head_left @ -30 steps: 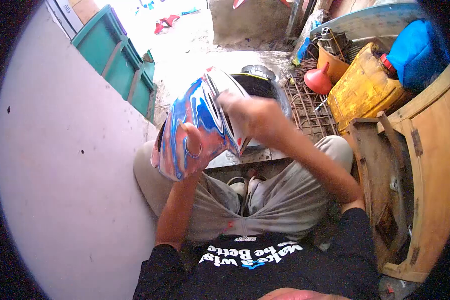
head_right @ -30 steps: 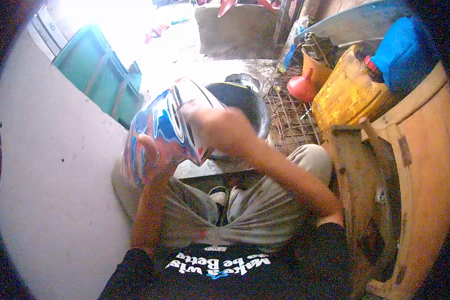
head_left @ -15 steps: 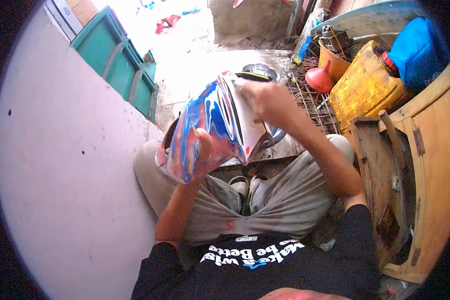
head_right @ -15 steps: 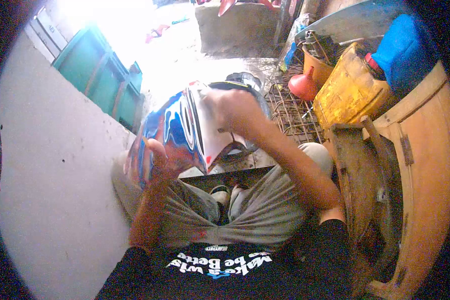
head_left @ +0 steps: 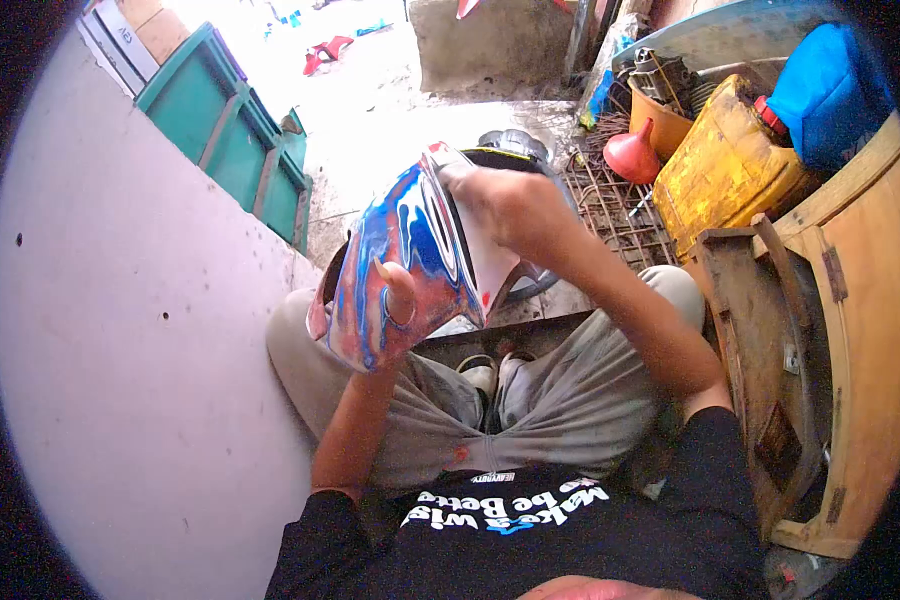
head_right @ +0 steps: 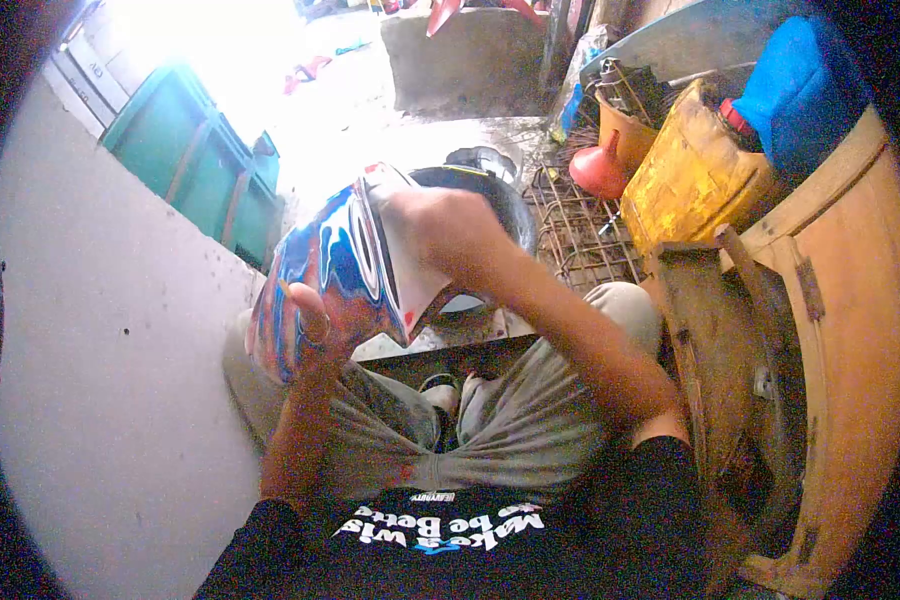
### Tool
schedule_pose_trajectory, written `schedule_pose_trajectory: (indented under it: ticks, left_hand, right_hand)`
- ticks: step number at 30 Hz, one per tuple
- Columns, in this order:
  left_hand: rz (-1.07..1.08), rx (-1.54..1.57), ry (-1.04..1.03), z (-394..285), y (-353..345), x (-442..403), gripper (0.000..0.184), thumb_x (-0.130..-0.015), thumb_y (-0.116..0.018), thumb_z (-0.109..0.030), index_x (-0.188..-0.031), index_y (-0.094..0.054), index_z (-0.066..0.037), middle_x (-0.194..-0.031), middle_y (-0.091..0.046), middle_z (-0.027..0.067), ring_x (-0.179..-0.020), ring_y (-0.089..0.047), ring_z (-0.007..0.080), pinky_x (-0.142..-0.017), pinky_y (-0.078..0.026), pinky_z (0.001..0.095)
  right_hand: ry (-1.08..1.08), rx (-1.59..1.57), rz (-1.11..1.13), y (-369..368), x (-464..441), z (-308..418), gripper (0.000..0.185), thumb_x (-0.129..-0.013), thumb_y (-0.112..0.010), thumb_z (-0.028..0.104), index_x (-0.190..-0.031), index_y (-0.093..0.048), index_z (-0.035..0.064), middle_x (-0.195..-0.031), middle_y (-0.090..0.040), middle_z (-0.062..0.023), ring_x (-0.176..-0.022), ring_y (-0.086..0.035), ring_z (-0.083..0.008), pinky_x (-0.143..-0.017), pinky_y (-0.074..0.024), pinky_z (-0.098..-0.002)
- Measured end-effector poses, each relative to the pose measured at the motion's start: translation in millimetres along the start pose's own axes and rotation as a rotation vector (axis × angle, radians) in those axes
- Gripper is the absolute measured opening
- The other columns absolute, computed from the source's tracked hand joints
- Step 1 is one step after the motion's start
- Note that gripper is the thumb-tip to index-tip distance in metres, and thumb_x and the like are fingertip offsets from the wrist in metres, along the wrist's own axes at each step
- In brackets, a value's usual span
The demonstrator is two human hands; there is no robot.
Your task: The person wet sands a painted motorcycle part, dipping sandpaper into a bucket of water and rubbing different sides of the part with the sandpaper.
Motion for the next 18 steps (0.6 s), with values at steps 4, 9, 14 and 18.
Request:
schedule_pose_trajectory:
  ticks: [4,9,14,18]
  left_hand:
    - [-0.037,-0.012,-0.025,3,7,-1,0.121,-0.08,-0.052,-0.09,-0.16,-0.02,-0.004,-0.155,-0.043,0.019,-0.136,-0.052,0.0345,-0.109,-0.049,0.0527]
    - [-0.058,-0.027,-0.039,2,10,-2,0.122,-0.08,-0.052,-0.09,-0.159,-0.021,-0.003,-0.155,-0.043,0.0193,-0.136,-0.052,0.0345,-0.11,-0.048,0.052]
    - [0.017,-0.014,-0.002,14,23,-3,0.123,-0.08,-0.051,-0.091,-0.159,-0.022,-0.002,-0.155,-0.043,0.0196,-0.136,-0.052,0.0346,-0.111,-0.047,0.0512]
    - [-0.025,-0.277,-0.016,-10,-9,-4,0.123,-0.083,-0.041,-0.094,-0.159,-0.022,0.0,-0.156,-0.042,0.02,-0.144,-0.043,0.0332,-0.12,-0.034,0.0507]
  right_hand:
    - [0.117,0.039,-0.007,-2,16,27,0.034,-0.091,-0.066,0.011,-0.125,-0.07,0.0108,-0.101,-0.073,-0.0217,-0.086,-0.075,-0.0336,-0.074,-0.0595,-0.0444]
    - [-0.126,0.11,0.06,3,-3,-1,0.025,-0.093,-0.062,0.015,-0.116,-0.069,0.0104,-0.091,-0.071,-0.02,-0.087,-0.074,-0.0356,-0.074,-0.0585,-0.0463]
    - [0.353,-0.051,-0.227,-7,21,52,0.033,-0.091,-0.065,0.012,-0.124,-0.069,0.0068,-0.114,-0.074,-0.0196,-0.098,-0.076,-0.0293,-0.08,-0.0611,-0.0412]
    - [-0.208,0.12,0.179,-5,-1,-4,0.028,-0.093,-0.064,0.014,-0.119,-0.07,0.0058,-0.11,-0.074,-0.0202,-0.094,-0.076,-0.031,-0.078,-0.0608,-0.0429]
Point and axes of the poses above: each hand's wrist, its own x-axis away from the middle knuckle, its own y-axis out of the back of the hand, z = x × y, the point moved 2 cm from there along -x, towards the middle knuckle
